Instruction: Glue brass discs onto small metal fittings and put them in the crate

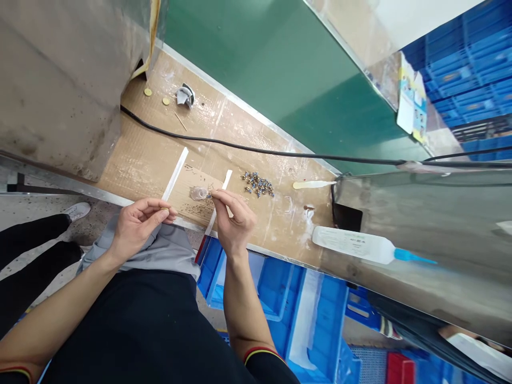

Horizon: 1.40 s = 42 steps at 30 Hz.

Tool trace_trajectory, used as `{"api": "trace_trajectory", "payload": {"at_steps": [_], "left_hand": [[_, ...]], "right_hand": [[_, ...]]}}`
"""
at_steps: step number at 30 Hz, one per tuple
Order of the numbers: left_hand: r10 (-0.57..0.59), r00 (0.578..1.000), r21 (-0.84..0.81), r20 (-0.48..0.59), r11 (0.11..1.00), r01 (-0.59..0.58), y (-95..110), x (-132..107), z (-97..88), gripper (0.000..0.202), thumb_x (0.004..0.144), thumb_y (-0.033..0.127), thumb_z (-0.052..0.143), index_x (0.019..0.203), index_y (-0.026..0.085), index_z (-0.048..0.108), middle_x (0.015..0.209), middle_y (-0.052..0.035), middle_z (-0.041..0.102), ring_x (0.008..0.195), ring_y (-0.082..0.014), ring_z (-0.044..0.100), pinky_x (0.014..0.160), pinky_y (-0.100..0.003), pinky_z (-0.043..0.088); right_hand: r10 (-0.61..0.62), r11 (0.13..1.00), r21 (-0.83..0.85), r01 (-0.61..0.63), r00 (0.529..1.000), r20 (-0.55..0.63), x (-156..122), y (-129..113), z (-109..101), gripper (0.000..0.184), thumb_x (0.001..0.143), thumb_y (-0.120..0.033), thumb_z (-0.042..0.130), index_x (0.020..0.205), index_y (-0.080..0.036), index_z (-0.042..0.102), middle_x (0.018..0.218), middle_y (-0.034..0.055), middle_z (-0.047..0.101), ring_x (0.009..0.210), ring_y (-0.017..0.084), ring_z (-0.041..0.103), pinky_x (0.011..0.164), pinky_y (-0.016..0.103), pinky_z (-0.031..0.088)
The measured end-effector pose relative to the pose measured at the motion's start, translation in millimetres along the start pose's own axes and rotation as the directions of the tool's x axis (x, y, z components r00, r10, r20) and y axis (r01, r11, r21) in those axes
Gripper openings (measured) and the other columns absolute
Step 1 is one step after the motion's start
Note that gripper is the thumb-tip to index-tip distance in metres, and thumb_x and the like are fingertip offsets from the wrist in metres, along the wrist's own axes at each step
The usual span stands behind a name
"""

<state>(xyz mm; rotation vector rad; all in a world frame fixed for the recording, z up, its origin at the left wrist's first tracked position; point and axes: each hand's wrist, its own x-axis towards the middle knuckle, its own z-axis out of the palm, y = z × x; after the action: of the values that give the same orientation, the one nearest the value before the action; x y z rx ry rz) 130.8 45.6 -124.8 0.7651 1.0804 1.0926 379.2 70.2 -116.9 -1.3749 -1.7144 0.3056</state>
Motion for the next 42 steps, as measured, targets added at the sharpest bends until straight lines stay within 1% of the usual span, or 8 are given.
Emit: {"api": "trace_trajectory", "payload": {"at_steps": [11, 20, 23, 26, 29, 33, 39, 42], "left_hand": [[0.008, 1.0, 0.008, 0.015, 1.0, -0.008, -4.7, 0.8, -4.4, 0.028, 0.099, 0.041, 0.093, 0.11, 0.016, 0.086, 0.101, -0.0098, 0.091, 0.088, -0.0211, 0.089, 0.087, -0.03, 0.076], [0.004, 1.0, 0.023, 0.008, 1.0, -0.004, -4.7, 1.2, -4.3, 0.028, 0.099, 0.042, 0.093, 0.11, 0.016, 0.087, 0.103, -0.0101, 0.091, 0.088, -0.0219, 0.089, 0.087, -0.033, 0.076], [0.001, 1.0, 0.034, 0.01, 0.999, -0.001, -4.3, 0.6, -4.5, 0.027, 0.1, 0.041, 0.092, 0.11, 0.016, 0.086, 0.104, -0.0106, 0.09, 0.089, -0.022, 0.088, 0.088, -0.033, 0.076], [-0.003, 1.0, 0.041, 0.008, 0.999, 0.003, -4.1, 0.3, -5.2, 0.027, 0.101, 0.042, 0.091, 0.108, 0.016, 0.085, 0.104, -0.0108, 0.09, 0.089, -0.022, 0.088, 0.088, -0.034, 0.076], [-0.011, 1.0, 0.039, 0.006, 0.999, 0.011, -4.1, 0.6, -5.5, 0.029, 0.102, 0.044, 0.09, 0.109, 0.016, 0.084, 0.104, -0.0109, 0.09, 0.089, -0.0224, 0.088, 0.088, -0.035, 0.076], [-0.035, 0.999, 0.006, -0.01, 0.999, 0.035, -4.0, 1.8, -4.0, 0.033, 0.099, 0.046, 0.093, 0.109, 0.016, 0.082, 0.101, -0.0109, 0.09, 0.087, -0.0235, 0.088, 0.085, -0.035, 0.076], [-0.088, 0.996, -0.023, -0.029, 0.996, 0.088, -0.4, 2.9, 0.6, 0.039, 0.094, 0.047, 0.097, 0.112, 0.014, 0.086, 0.096, -0.011, 0.09, 0.078, -0.0227, 0.087, 0.076, -0.034, 0.076], [-0.095, 0.995, -0.039, -0.022, 0.995, 0.094, 2.0, 2.7, 2.7, 0.038, 0.095, 0.046, 0.096, 0.112, 0.014, 0.087, 0.098, -0.011, 0.09, 0.081, -0.0228, 0.088, 0.079, -0.034, 0.077]], "right_hand": [[-0.011, 1.0, -0.004, 0.011, 1.0, 0.026, 3.3, -1.6, 0.0, 0.02, 0.111, -0.017, 0.075, 0.118, -0.029, 0.089, 0.113, 0.0043, 0.09, 0.107, 0.021, 0.088, 0.098, 0.036, 0.074], [-0.001, 1.0, -0.001, 0.001, 0.999, 0.044, 4.4, -1.8, -1.4, 0.02, 0.112, -0.018, 0.074, 0.118, -0.029, 0.089, 0.114, 0.0047, 0.09, 0.108, 0.022, 0.088, 0.099, 0.038, 0.074], [-0.011, 0.999, -0.032, 0.011, 1.0, -0.003, 5.2, -2.0, -1.1, 0.019, 0.111, -0.019, 0.075, 0.119, -0.03, 0.089, 0.114, 0.0048, 0.09, 0.109, 0.023, 0.088, 0.099, 0.039, 0.074], [-0.05, 0.996, -0.074, 0.046, 0.997, -0.056, 6.2, -1.1, 1.4, 0.021, 0.111, -0.017, 0.075, 0.122, -0.03, 0.088, 0.114, 0.0048, 0.09, 0.108, 0.023, 0.088, 0.098, 0.039, 0.073], [-0.094, 0.992, -0.09, 0.089, 0.994, -0.05, 6.7, -0.2, 4.5, 0.025, 0.11, -0.013, 0.075, 0.123, -0.03, 0.088, 0.116, 0.0051, 0.09, 0.108, 0.022, 0.087, 0.098, 0.038, 0.072], [-0.131, 0.985, -0.121, 0.127, 0.991, -0.024, 6.6, 0.4, 7.1, 0.025, 0.111, -0.012, 0.073, 0.124, -0.028, 0.087, 0.117, 0.0066, 0.089, 0.11, 0.022, 0.087, 0.099, 0.037, 0.072], [-0.125, 0.983, -0.145, 0.115, 0.99, -0.058, 7.8, 1.0, 7.0, 0.022, 0.112, -0.015, 0.072, 0.122, -0.027, 0.087, 0.115, 0.0066, 0.09, 0.107, 0.022, 0.088, 0.097, 0.037, 0.072], [-0.106, 0.987, -0.129, 0.091, 0.988, -0.115, 8.4, -1.8, 4.5, 0.019, 0.111, -0.017, 0.074, 0.12, -0.027, 0.088, 0.114, 0.0065, 0.09, 0.105, 0.022, 0.088, 0.095, 0.038, 0.073]]}}
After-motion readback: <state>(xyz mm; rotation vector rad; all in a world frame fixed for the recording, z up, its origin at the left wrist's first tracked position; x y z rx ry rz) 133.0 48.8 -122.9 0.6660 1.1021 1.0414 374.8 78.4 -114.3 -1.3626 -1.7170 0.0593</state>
